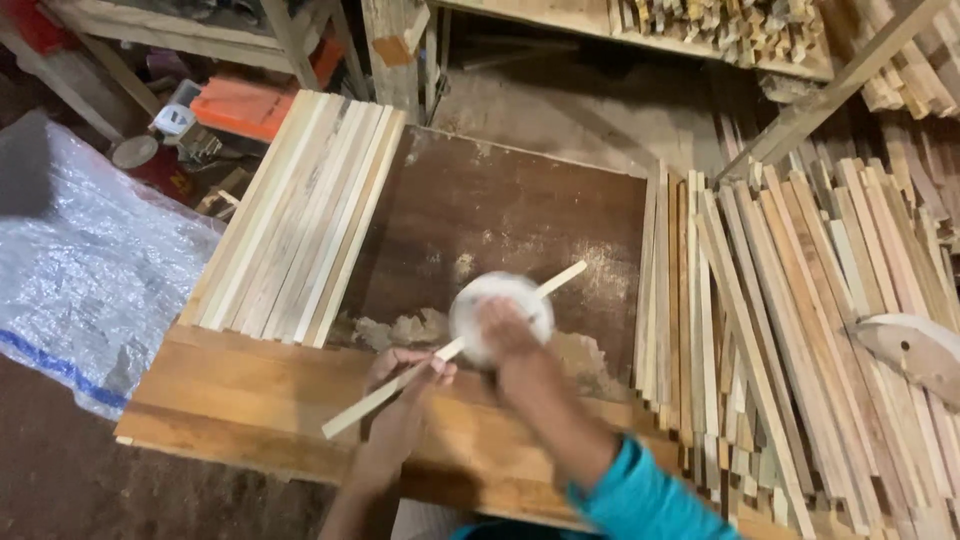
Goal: Sanding the surfaces and edges of thin wooden strips using a manual sanding disc at a workbench.
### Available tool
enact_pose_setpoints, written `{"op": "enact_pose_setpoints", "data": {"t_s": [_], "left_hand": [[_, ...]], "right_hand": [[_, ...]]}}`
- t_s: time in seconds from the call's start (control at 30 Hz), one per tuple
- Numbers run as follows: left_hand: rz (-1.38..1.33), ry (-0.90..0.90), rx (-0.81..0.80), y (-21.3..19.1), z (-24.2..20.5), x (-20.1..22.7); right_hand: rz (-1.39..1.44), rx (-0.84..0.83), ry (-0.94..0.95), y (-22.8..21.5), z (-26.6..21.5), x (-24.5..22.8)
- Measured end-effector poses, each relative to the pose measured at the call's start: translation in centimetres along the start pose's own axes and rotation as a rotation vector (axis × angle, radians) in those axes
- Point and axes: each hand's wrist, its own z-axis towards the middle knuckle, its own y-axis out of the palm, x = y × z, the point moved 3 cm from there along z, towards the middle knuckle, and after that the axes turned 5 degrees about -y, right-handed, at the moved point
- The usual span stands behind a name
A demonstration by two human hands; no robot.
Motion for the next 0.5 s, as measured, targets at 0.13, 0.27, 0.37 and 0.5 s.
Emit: {"op": "enact_pose_setpoints", "data": {"t_s": [0.13, 0.27, 0.37, 0.5], "left_hand": [[0.159, -0.166, 0.045, 0.4, -0.3, 0.2], [0.364, -0.164, 0.204, 2.6, -2.1, 3.6], [0.193, -0.013, 0.136, 1.0, -1.5, 0.7], [-0.116, 0.082, -0.267, -2.8, 0.2, -4.4]], "right_hand": [[0.508, 0.026, 0.959, 1.9, -1.9, 16.1], [-0.09, -0.02, 0.467, 8.9, -6.4, 24.2], [-0.159, -0.02, 0.412, 5.2, -6.1, 17.8], [0.915, -0.043, 1.317, -5.6, 0.5, -0.5]]}}
